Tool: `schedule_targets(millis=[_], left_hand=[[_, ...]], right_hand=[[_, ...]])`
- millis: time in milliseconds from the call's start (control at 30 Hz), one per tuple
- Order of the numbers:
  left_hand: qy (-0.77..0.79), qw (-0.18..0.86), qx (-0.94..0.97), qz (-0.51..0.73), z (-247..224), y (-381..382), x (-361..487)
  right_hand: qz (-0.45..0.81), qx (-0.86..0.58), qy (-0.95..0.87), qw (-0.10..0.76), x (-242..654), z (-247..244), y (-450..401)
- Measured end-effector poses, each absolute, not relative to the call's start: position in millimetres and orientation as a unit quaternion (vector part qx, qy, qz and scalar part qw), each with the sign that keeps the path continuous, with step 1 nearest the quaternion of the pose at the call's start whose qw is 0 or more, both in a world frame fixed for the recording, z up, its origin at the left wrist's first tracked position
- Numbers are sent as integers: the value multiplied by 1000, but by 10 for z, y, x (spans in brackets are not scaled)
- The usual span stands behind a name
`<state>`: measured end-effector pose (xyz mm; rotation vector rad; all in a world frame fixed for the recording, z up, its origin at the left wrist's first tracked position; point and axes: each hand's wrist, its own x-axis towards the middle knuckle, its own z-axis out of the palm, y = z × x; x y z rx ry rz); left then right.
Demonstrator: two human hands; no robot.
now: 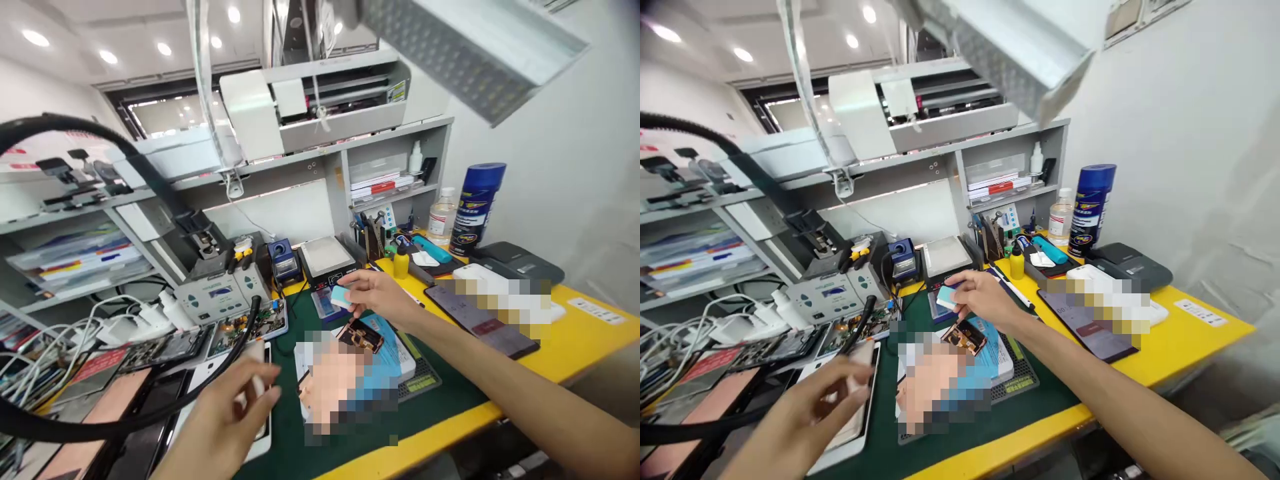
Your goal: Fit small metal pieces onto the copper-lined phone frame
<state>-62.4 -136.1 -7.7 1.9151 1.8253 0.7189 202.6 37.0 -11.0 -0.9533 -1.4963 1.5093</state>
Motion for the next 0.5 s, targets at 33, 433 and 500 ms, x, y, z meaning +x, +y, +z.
schedule_targets(millis=[33,433,500], left_hand=[[650,195,701,220,6,-1162,-488],[618,270,721,161,90,-329,-193],[613,291,709,194,84,-310,-245]], right_hand=[[589,-378,-593,398,2034,-117,385],[558,-395,-613,397,2119,-107,438],[554,-393,-615,401,2109,-150,463]])
